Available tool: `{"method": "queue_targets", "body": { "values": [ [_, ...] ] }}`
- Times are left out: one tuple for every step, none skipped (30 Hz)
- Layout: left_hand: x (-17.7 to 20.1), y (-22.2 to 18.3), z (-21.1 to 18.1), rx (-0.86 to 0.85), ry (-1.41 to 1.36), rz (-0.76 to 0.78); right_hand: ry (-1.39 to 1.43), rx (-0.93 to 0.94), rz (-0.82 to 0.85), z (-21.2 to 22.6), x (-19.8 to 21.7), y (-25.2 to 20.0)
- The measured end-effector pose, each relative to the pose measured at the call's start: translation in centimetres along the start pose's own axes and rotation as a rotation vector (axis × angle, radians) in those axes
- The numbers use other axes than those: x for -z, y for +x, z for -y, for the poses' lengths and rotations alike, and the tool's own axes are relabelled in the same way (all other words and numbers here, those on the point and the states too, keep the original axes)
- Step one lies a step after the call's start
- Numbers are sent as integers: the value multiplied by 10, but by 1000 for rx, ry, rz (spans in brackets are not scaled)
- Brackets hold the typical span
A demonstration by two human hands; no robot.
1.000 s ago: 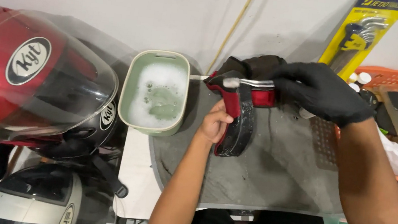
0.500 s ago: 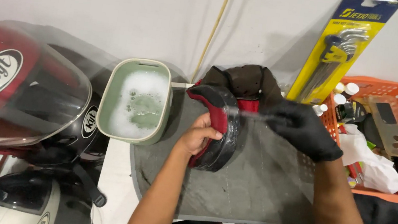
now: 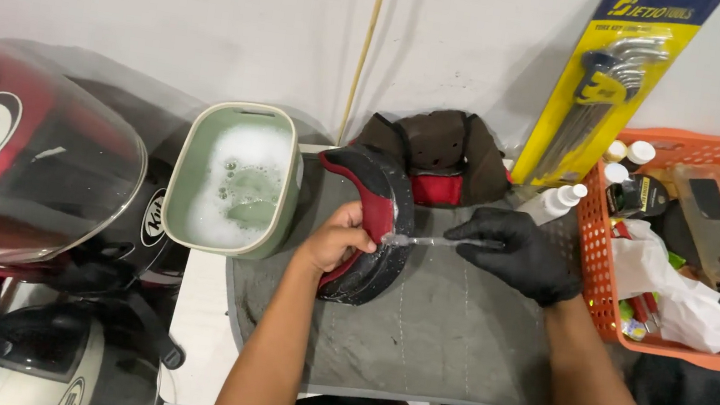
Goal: The person scrubs the interior padding of a red and black motorcycle helmet liner using a toothbrush and soapy water. They hold the liner in their left hand and scrub with their right hand, occasionally dipping the brush into a bucket of water.
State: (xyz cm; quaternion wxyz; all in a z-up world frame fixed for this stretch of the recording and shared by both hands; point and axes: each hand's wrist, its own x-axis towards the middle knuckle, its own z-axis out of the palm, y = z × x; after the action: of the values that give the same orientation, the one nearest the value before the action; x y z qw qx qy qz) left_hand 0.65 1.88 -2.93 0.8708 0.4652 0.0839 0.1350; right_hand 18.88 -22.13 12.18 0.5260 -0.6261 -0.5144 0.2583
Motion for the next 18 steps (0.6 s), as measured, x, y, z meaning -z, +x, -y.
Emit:
{"method": "queue_targets", "body": {
  "values": [
    [-1,0,-1,2,2,2,1,0,-3,-1,-1,1],
    [-1,-1,-3,-8,2,-6,-53,16,-81,-1,-3,2],
    [-2,-1,-5,-18,3,-15,-108,32,-158,-1,-4,3],
    [1,0,-4,-18,4,-13,-108,32,-160,1,-4,2],
    [4,0,-3,-4,24,-5,-27,-3,-64,3,-5,2],
    [8,0,-2,10,45,3,55,-38,32,4,-6,1],
    [11,1,0,10,47,1,58,-37,33,3,-5,3],
    [14,3,3,-1,59,1,65,-53,-42,2,-4,5],
    [17,3,7,-6,73,2,76,-73,-122,0,-4,6],
    [17,1,4,1,76,1,82,-76,-126,-6,-7,4],
    [17,0,2,2,88,2,78,-108,-101,-11,-10,5],
    [17,-1,-1,4,101,2,73,-140,-77,-16,-12,5],
    [20,0,3,6,103,4,75,-141,-80,-16,-10,4],
    [23,1,6,5,121,8,52,-142,-57,-17,-8,3],
    [27,3,10,4,138,13,28,-144,-33,-17,-7,2],
    [25,1,9,6,139,15,28,-145,-36,-17,-2,4],
    [24,1,7,13,132,1,-7,-124,-85,-17,3,6],
    [23,0,6,19,125,-13,-42,-103,-135,-16,7,8]
  ]
}}
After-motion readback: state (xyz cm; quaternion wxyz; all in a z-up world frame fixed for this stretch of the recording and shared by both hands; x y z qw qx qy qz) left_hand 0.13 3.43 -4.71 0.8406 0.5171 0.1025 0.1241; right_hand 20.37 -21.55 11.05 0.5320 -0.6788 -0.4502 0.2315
